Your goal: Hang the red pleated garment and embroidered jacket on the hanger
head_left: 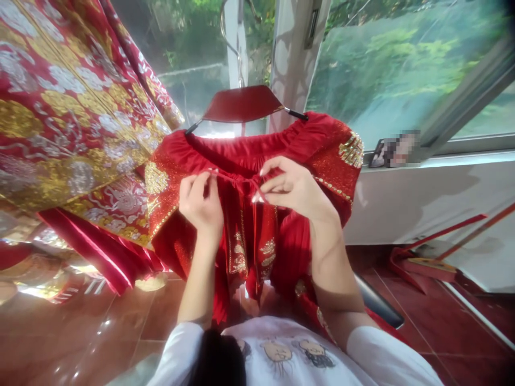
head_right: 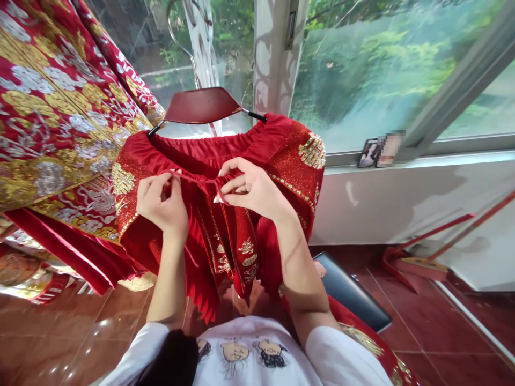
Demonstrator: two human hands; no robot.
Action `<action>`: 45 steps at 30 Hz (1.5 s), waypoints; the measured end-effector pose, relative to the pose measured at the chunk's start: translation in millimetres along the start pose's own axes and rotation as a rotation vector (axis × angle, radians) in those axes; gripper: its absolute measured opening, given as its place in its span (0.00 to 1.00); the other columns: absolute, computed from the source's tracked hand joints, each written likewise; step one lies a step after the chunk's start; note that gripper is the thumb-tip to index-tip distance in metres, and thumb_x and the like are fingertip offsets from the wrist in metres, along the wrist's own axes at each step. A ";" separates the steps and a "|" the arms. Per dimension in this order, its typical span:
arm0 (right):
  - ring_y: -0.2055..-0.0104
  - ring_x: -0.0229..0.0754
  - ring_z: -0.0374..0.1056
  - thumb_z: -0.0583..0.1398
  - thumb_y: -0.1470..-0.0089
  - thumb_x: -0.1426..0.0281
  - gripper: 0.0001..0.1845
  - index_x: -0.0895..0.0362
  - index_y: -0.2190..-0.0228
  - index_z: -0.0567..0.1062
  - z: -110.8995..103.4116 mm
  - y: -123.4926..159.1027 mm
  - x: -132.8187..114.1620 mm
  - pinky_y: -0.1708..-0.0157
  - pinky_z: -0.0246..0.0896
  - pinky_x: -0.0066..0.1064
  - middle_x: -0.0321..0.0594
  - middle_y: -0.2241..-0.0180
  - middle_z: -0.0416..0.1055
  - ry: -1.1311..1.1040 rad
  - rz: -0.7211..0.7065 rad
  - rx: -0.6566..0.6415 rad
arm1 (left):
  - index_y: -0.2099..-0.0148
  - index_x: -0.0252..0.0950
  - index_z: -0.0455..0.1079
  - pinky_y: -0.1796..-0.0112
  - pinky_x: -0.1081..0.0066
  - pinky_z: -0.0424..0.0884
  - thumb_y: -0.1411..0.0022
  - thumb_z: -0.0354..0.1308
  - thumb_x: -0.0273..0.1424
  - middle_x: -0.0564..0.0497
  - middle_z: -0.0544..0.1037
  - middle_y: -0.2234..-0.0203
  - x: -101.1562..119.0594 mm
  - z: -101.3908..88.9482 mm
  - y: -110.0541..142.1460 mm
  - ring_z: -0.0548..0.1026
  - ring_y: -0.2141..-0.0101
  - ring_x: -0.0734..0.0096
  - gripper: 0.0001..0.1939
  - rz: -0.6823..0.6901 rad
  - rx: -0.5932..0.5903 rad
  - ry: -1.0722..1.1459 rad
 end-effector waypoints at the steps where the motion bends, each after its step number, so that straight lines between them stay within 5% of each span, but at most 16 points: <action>1: 0.77 0.33 0.70 0.66 0.56 0.67 0.22 0.55 0.58 0.68 -2.5 -0.6 2.6 0.82 0.58 0.22 0.33 0.72 0.76 -0.037 -0.022 0.068 | 0.69 0.36 0.77 0.70 0.74 0.65 0.43 0.62 0.29 0.53 0.72 0.75 -0.6 3.1 -0.7 0.68 0.74 0.76 0.03 -0.033 -0.009 0.076; 5: 0.80 0.32 0.66 0.63 0.49 0.60 0.31 0.50 0.45 0.65 -5.8 1.7 14.7 0.84 0.61 0.25 0.37 0.64 0.77 -0.032 -0.063 0.318 | 0.70 0.38 0.76 0.75 0.75 0.62 0.47 0.67 0.29 0.55 0.74 0.75 10.2 35.7 4.7 0.65 0.77 0.79 0.02 -0.111 -0.355 0.420; 8: 0.70 0.39 0.73 0.60 0.45 0.60 0.30 0.50 0.42 0.64 -1.8 5.9 9.2 0.73 0.71 0.31 0.43 0.55 0.76 0.112 -0.139 0.432 | 0.70 0.38 0.77 0.74 0.75 0.63 0.47 0.66 0.30 0.54 0.74 0.75 16.3 51.2 15.9 0.68 0.75 0.77 0.02 -0.120 -0.566 0.490; 13: 0.57 0.43 0.74 0.54 0.39 0.65 0.20 0.50 0.47 0.71 9.9 11.9 -8.2 0.55 0.71 0.35 0.41 0.50 0.73 0.403 -0.294 0.433 | 0.69 0.37 0.77 0.75 0.75 0.61 0.45 0.64 0.29 0.54 0.74 0.74 14.9 56.1 23.1 0.67 0.75 0.77 0.01 -0.120 -0.634 0.482; 22: 0.61 0.39 0.74 0.53 0.38 0.65 0.17 0.47 0.50 0.73 12.4 8.7 -9.6 0.54 0.71 0.31 0.35 0.51 0.74 0.610 -0.376 0.346 | 0.71 0.35 0.67 0.69 0.75 0.63 0.44 0.56 0.20 0.55 0.69 0.74 28.4 60.3 28.2 0.66 0.72 0.77 0.06 -0.024 -0.790 0.326; 27: 0.65 0.38 0.72 0.55 0.42 0.68 0.20 0.49 0.48 0.71 9.1 6.7 -13.7 0.59 0.72 0.33 0.38 0.47 0.71 0.549 -0.355 0.356 | 0.65 0.36 0.69 0.58 0.69 0.67 0.42 0.57 0.23 0.50 0.68 0.64 33.9 54.7 28.0 0.68 0.62 0.71 0.04 0.120 -0.701 0.200; 30: 0.67 0.38 0.70 0.55 0.44 0.70 0.28 0.49 0.42 0.64 8.6 9.0 -13.5 0.60 0.71 0.33 0.39 0.54 0.75 0.548 -0.360 0.391 | 0.64 0.36 0.70 0.53 0.65 0.66 0.42 0.58 0.24 0.46 0.65 0.57 36.5 51.5 27.5 0.67 0.56 0.67 0.03 0.196 -0.642 0.112; 34: 0.69 0.38 0.66 0.54 0.48 0.76 0.37 0.52 0.38 0.53 0.9 15.9 -15.1 0.60 0.69 0.33 0.34 0.68 0.72 0.582 -0.442 0.535 | 0.68 0.36 0.68 0.55 0.63 0.65 0.44 0.57 0.22 0.47 0.67 0.61 30.5 41.6 18.4 0.67 0.58 0.65 0.04 0.240 -0.524 -0.081; 37: 0.70 0.36 0.64 0.52 0.50 0.80 0.34 0.53 0.41 0.55 -3.3 19.8 -16.2 0.60 0.68 0.33 0.32 0.72 0.67 0.598 -0.480 0.639 | 0.68 0.36 0.67 0.59 0.65 0.66 0.45 0.56 0.21 0.47 0.69 0.62 27.4 33.1 13.3 0.68 0.60 0.65 0.05 0.251 -0.436 -0.152; 40: 0.68 0.37 0.64 0.51 0.49 0.81 0.28 0.53 0.47 0.60 -1.5 21.6 -20.3 0.60 0.67 0.34 0.33 0.72 0.65 0.543 -0.509 0.666 | 0.68 0.36 0.66 0.63 0.69 0.68 0.44 0.54 0.21 0.47 0.71 0.62 25.8 31.7 14.0 0.70 0.62 0.68 0.05 0.179 -0.417 -0.017; 45: 0.65 0.37 0.65 0.52 0.42 0.74 0.23 0.51 0.45 0.57 -0.7 16.7 -20.4 0.61 0.67 0.33 0.36 0.65 0.68 0.273 -0.476 0.565 | 0.67 0.36 0.69 0.72 0.77 0.67 0.42 0.57 0.26 0.54 0.74 0.73 7.2 39.6 21.4 0.71 0.74 0.77 0.01 -0.164 -0.394 0.299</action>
Point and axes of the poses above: each hand's wrist, its own y-axis away from the middle knuckle, its own z-axis out of the palm, x = y × z, the point moved 10 cm from there along -y, towards the middle knuckle
